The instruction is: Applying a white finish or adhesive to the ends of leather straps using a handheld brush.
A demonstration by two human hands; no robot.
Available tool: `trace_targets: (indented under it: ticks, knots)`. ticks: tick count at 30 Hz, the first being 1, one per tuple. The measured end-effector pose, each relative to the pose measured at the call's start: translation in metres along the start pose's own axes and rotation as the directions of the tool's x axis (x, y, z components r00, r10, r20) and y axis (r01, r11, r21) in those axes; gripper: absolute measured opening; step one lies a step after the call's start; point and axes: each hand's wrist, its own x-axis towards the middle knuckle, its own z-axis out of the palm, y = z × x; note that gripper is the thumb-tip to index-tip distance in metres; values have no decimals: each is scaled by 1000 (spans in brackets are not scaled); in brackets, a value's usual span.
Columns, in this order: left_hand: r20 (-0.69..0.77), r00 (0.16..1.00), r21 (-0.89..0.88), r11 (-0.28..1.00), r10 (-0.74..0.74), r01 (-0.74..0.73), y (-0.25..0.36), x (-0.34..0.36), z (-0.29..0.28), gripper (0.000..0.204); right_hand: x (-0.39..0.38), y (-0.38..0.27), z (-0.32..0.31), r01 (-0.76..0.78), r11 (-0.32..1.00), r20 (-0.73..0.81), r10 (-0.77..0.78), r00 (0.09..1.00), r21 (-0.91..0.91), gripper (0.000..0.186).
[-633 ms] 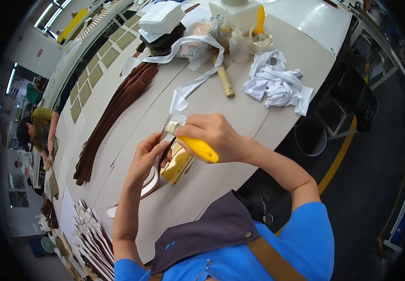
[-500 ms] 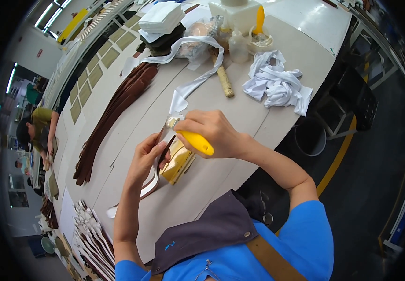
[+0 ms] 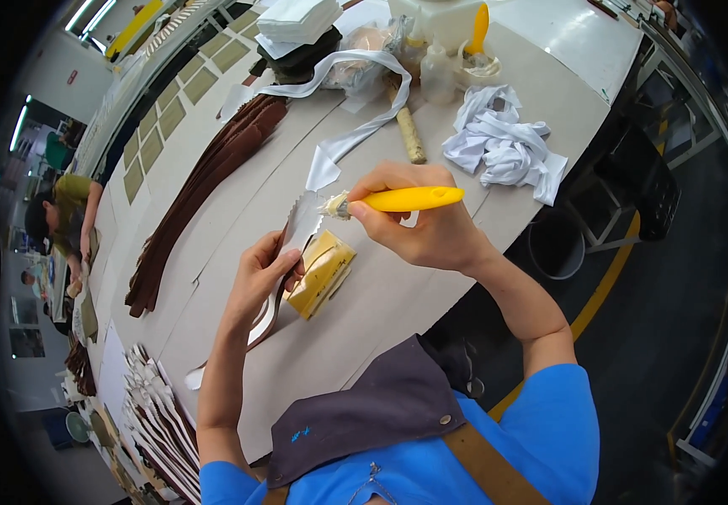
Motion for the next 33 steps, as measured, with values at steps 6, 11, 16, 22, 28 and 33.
trace_targets:
  ticks: [6,11,16,22,28,33]
  knots:
    - [-47,999,157,987,24,-16,2,-5,9,27,19,5,24,-16,999,314,6,949,32,7]
    - [-25,1000,179,984,-7,12,3,-11,3,24,35,22,27,51,995,281,-27,959,-80,12]
    - [5,1000,78,997,-22,22,1,-11,4,23,34,24,39,70,997,356,-59,932,-19,13]
    - [27,1000,154,988,-8,4,-3,-14,4,24,32,23,52,-212,974,405,163,900,79,14]
    - [85,996,166,986,-2,-12,-5,-14,1,42,28,23,66,-324,914,479,177,860,243,15]
    - [91,996,216,976,-25,5,-7,-18,-1,47,31,28,68,-386,906,430,284,857,172,15]
